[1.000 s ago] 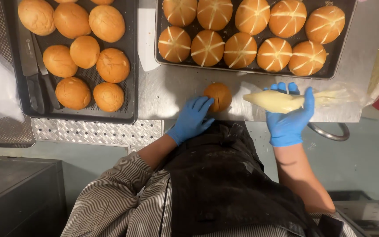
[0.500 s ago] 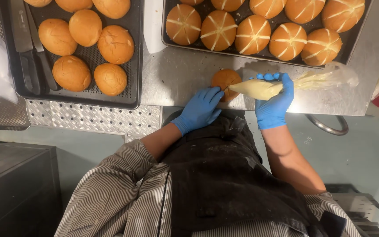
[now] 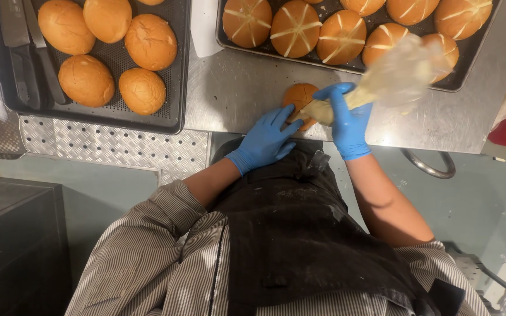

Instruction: Filling baked buns with a cream filling using a piping bag.

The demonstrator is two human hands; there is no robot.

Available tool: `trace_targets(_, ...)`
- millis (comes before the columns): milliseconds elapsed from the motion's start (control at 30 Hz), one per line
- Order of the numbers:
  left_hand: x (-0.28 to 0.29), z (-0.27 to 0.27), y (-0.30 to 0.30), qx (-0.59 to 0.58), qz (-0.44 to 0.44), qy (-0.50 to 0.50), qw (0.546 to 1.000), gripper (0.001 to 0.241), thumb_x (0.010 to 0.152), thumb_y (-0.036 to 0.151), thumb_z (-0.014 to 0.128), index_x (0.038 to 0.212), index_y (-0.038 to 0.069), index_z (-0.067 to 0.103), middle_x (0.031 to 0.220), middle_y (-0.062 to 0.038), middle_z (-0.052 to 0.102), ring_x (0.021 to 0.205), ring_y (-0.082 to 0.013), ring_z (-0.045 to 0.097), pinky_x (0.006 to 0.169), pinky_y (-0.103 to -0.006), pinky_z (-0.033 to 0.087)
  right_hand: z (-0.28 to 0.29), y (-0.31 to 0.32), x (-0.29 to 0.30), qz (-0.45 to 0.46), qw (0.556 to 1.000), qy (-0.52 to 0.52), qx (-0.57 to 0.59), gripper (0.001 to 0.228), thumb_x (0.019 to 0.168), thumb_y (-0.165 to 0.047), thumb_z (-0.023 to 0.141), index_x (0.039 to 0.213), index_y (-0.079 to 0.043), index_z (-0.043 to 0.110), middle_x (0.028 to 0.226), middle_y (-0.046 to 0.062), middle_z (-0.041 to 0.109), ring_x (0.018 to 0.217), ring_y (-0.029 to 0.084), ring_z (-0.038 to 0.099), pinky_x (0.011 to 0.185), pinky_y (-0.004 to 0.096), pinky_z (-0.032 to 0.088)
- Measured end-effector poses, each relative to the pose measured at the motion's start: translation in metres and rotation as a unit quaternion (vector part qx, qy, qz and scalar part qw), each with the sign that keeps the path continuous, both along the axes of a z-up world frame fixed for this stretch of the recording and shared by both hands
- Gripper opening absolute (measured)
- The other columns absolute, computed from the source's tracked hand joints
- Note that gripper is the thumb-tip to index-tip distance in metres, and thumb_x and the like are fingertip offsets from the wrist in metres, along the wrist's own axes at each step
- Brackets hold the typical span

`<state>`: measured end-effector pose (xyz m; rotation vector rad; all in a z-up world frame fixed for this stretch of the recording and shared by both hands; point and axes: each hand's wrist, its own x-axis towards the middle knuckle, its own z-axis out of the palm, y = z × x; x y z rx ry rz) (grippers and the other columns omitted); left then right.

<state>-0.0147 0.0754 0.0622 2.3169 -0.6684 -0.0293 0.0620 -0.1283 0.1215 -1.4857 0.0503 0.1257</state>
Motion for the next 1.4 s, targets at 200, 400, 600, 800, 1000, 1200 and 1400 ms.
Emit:
trace_targets(200, -0.007, -0.003, 0.002, -0.050, 0.026, 0.026, 0.998, 0.067, 0.084, 0.022, 0.075, 0.145, 0.010, 0.049, 0.152, -0.027, 0.040, 0.135, -0.0455, 0.048, 0.111, -0.0514, 0.044, -0.041, -0.006, -0.004, 0.109, 0.971, -0.087, -0.193, 0.035, 0.114, -0.026, 0.050, 0.092, -0.003, 0.062, 0.093, 0.006, 0.067, 0.090, 0.017, 0.066, 0.089, 0.031, 0.054)
trace_targets(400, -0.009, -0.004, 0.012, -0.139, 0.074, 0.134, 0.978, 0.057, 0.091, 0.011, 0.065, 0.144, 0.004, 0.045, 0.153, -0.024, 0.043, 0.137, -0.0428, 0.049, 0.116, -0.0479, 0.043, -0.070, -0.007, -0.004, 0.079, 0.994, -0.022, -0.073, 0.045, 0.112, -0.044, 0.053, 0.093, -0.004, 0.057, 0.088, 0.006, 0.064, 0.084, 0.015, 0.062, 0.087, 0.031, 0.053)
trace_targets(600, 0.019, 0.002, 0.012, -0.151, 0.093, 0.065, 0.982, 0.065, 0.085, -0.002, 0.054, 0.149, 0.002, 0.045, 0.151, -0.022, 0.046, 0.138, -0.0430, 0.047, 0.120, -0.0488, 0.039, -0.044, 0.005, -0.001, 0.064, 0.991, -0.038, -0.108, 0.053, 0.111, -0.051, 0.050, 0.089, -0.004, 0.059, 0.082, 0.006, 0.066, 0.082, 0.017, 0.064, 0.085, 0.031, 0.053)
trace_targets(800, 0.029, -0.001, 0.010, -0.113, 0.072, 0.082, 0.988, 0.064, 0.080, -0.005, 0.052, 0.143, 0.006, 0.055, 0.148, -0.020, 0.049, 0.134, -0.0423, 0.050, 0.116, -0.0480, 0.041, -0.037, 0.006, 0.000, 0.052, 0.990, -0.080, -0.102, 0.057, 0.112, -0.051, 0.052, 0.084, -0.002, 0.057, 0.077, 0.006, 0.063, 0.082, 0.019, 0.066, 0.088, 0.034, 0.056)
trace_targets(1000, 0.024, 0.000, 0.010, -0.147, 0.082, 0.118, 0.979, 0.054, 0.084, -0.006, 0.053, 0.137, 0.006, 0.059, 0.143, -0.020, 0.051, 0.130, -0.0414, 0.054, 0.113, -0.0451, 0.045, -0.048, 0.000, 0.000, 0.023, 0.991, -0.069, -0.111, 0.057, 0.112, -0.050, 0.053, 0.081, -0.003, 0.057, 0.077, 0.006, 0.062, 0.080, 0.019, 0.065, 0.086, 0.036, 0.057)
trace_targets(1200, 0.012, 0.000, 0.014, -0.194, 0.075, 0.129, 0.970, 0.054, 0.081, -0.009, 0.051, 0.133, 0.005, 0.059, 0.141, -0.022, 0.049, 0.130, -0.0417, 0.054, 0.112, -0.0424, 0.046, -0.062, 0.003, 0.000, -0.031, 0.994, -0.074, -0.070, 0.051, 0.111, -0.049, 0.057, 0.087, -0.004, 0.055, 0.077, 0.005, 0.059, 0.080, 0.020, 0.065, 0.084, 0.037, 0.057)
trace_targets(1400, -0.010, 0.001, 0.006, -0.228, 0.072, 0.152, 0.959, 0.062, 0.078, -0.011, 0.046, 0.137, 0.005, 0.059, 0.136, -0.022, 0.048, 0.126, -0.0406, 0.054, 0.111, -0.0413, 0.046, -0.052, 0.015, -0.003, -0.061, 0.996, -0.064, -0.013, 0.048, 0.109, -0.043, 0.062, 0.081, -0.004, 0.056, 0.072, 0.007, 0.059, 0.074, 0.021, 0.062, 0.081, 0.038, 0.057)
